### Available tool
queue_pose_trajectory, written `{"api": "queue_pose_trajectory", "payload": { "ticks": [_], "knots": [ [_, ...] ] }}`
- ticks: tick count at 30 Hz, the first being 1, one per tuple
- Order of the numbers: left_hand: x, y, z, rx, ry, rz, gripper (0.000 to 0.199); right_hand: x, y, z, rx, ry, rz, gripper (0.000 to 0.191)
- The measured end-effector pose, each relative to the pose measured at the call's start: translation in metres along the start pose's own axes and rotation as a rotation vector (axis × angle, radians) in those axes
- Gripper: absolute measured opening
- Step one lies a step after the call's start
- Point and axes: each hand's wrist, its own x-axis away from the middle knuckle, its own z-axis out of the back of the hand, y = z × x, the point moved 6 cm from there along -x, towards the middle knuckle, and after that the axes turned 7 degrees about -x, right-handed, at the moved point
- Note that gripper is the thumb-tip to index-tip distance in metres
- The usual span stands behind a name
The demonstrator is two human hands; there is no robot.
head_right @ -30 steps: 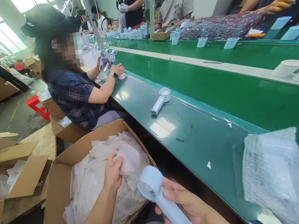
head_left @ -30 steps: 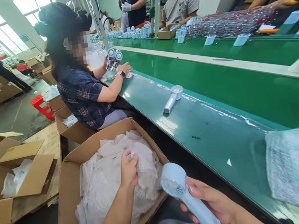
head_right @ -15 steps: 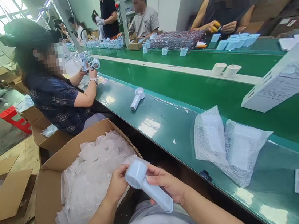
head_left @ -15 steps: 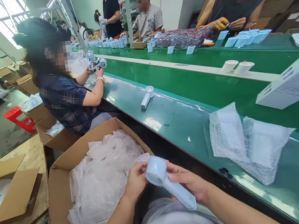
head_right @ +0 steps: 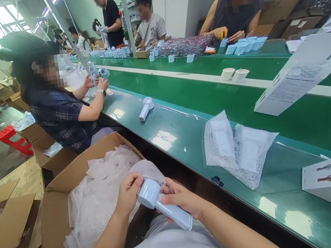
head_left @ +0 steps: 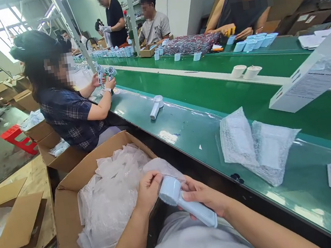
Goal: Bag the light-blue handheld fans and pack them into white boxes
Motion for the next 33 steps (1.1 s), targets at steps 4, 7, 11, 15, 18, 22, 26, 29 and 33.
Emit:
{"api": "queue_pose_trajectory", "payload": {
  "ticks": [4,7,11,15,18,22,26,29,33],
  "knots": [
    [0.012,0.018,0.006,-0.095,0.071,-0.286,0.018,0.007,-0.009,0.004,-0.045,0.185,0.014,0.043],
    [0.029,0.027,-0.004,-0.225,-0.001,-0.519,0.017,0.012,-0.014,0.008,-0.13,0.306,0.033,0.036],
    [0.043,0.027,-0.03,-0.305,-0.154,-0.556,0.021,0.012,-0.012,0.012,-0.189,0.429,0.05,0.033],
    [0.034,0.026,-0.034,-0.164,-0.069,-0.233,0.021,0.011,0.001,0.016,-0.219,0.523,0.012,0.026],
    [0.031,0.03,-0.038,-0.115,-0.087,-0.071,0.024,0.017,0.009,0.022,-0.171,0.583,0.02,0.026],
    [0.033,0.037,-0.039,-0.169,-0.146,-0.038,0.027,0.048,-0.006,0.021,0.143,0.608,0.12,0.036],
    [0.038,0.038,-0.042,-0.193,-0.247,-0.04,0.026,0.092,-0.044,-0.013,0.847,0.357,0.028,0.025],
    [0.042,0.035,-0.058,-0.13,-0.456,-0.053,0.028,0.117,-0.066,-0.032,0.916,0.203,-0.026,0.024],
    [0.024,0.039,-0.067,0.164,-0.41,0.034,0.039,0.122,-0.091,-0.031,0.719,0.318,0.142,0.027]
  ]
}}
